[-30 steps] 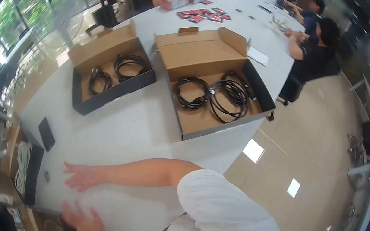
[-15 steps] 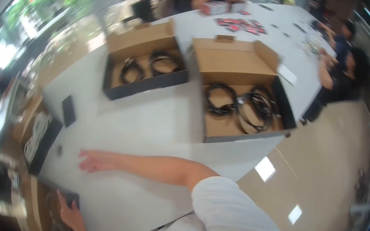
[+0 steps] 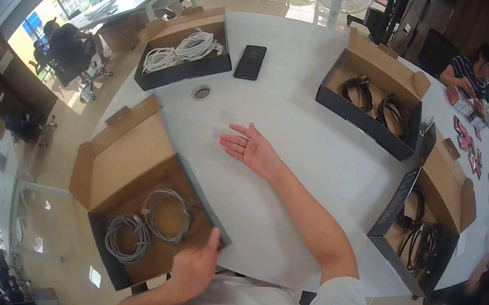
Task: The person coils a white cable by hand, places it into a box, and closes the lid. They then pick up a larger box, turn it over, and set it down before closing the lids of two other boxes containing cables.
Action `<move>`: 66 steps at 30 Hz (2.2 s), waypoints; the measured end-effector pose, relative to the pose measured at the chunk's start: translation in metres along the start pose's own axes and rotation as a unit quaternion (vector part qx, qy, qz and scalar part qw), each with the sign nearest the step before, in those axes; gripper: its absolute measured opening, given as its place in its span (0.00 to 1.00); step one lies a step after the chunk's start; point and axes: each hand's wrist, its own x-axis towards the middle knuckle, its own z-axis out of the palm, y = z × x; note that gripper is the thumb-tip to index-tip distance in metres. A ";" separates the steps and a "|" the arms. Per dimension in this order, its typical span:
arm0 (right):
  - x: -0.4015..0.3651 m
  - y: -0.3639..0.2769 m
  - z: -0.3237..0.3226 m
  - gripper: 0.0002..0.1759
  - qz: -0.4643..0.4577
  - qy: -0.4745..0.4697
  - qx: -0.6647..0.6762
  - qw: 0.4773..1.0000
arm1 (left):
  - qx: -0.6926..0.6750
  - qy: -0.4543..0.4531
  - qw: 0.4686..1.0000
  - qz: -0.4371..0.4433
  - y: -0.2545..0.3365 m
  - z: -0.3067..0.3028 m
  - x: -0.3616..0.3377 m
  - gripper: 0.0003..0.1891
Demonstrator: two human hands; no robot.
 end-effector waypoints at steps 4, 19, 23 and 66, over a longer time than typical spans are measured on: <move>0.000 0.001 0.000 0.37 0.024 -0.024 -0.025 0.999 | -0.042 -0.016 0.992 0.114 0.035 0.009 -0.017 0.32; -0.045 -0.065 0.006 0.25 -0.094 -0.003 -0.105 0.990 | -0.063 -0.041 0.965 0.250 0.068 0.029 0.006 0.35; -0.070 -0.100 -0.033 0.22 -0.160 -0.062 -0.084 0.982 | -0.067 -0.053 0.957 0.275 0.067 0.040 0.029 0.35; -0.179 -0.052 0.058 0.28 -0.296 0.137 -0.328 0.886 | -0.444 0.346 0.807 -0.179 -0.106 -0.055 -0.026 0.14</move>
